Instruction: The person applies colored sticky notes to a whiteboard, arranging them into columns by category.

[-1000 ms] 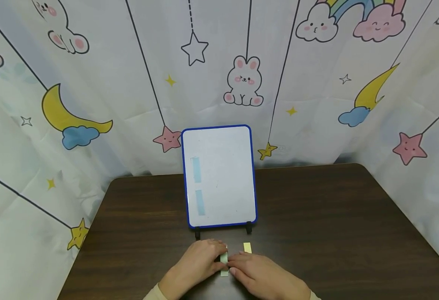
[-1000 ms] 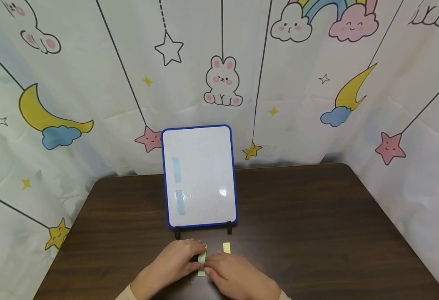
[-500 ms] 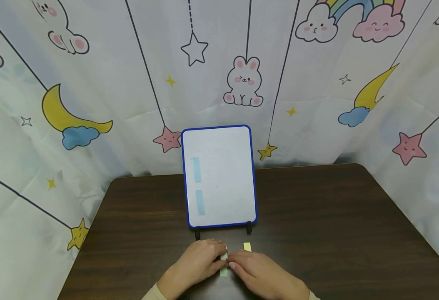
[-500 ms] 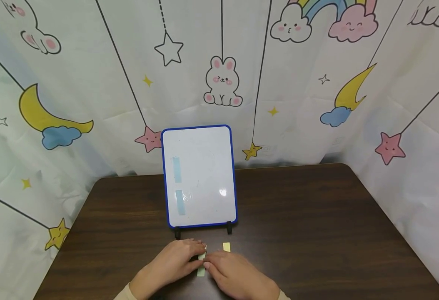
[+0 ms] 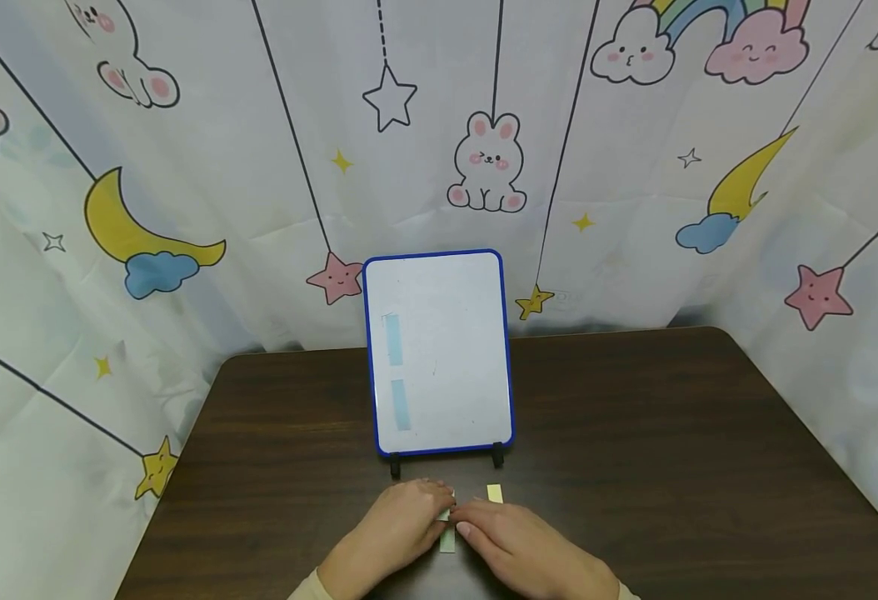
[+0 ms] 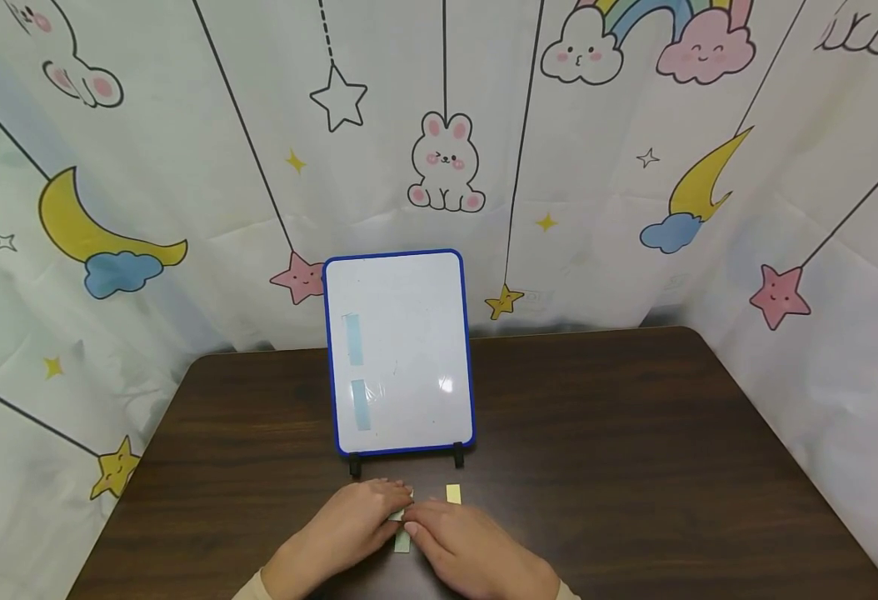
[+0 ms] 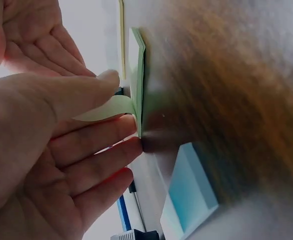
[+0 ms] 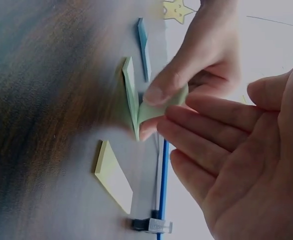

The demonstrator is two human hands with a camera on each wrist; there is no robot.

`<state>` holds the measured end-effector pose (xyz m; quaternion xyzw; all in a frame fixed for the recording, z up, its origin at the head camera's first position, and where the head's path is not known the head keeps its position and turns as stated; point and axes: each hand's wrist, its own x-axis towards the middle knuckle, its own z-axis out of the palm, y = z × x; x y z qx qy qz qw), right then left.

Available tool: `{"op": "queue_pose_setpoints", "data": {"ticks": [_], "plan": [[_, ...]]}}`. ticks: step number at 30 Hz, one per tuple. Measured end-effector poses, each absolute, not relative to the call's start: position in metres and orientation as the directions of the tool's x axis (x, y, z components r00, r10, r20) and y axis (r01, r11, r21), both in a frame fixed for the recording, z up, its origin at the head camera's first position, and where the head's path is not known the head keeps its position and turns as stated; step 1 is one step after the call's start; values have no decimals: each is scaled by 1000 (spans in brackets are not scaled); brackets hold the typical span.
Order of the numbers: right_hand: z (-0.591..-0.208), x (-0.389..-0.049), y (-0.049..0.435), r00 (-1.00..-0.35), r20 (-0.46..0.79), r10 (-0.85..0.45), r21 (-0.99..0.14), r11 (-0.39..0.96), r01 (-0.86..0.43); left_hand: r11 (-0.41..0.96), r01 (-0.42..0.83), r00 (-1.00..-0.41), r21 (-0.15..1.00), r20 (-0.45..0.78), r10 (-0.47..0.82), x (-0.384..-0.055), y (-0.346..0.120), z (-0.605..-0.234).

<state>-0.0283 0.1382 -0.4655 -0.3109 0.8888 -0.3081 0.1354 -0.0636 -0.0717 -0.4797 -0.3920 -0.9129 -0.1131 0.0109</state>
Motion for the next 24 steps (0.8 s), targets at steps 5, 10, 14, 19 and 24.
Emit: {"op": "queue_pose_setpoints", "data": {"ticks": [5,10,14,19,24], "plan": [[-466,-30,138,-790,6,-613,-643,602,-472,659,726,-687,197,150,711,-64,-72,-482],[-463,-32,140,-797,27,-603,-634,606,-480,653,729,-683,205,151,715,-66,-72,-482],[-461,-32,141,-750,-49,-660,-619,609,-496,650,726,-683,225,133,718,-67,-73,-482],[-465,-29,138,-707,-110,-699,-548,636,-543,648,720,-689,248,142,711,-69,-73,-482],[-475,-26,136,-717,-117,-687,-504,663,-553,650,707,-699,280,137,701,-69,-72,-482]]}}
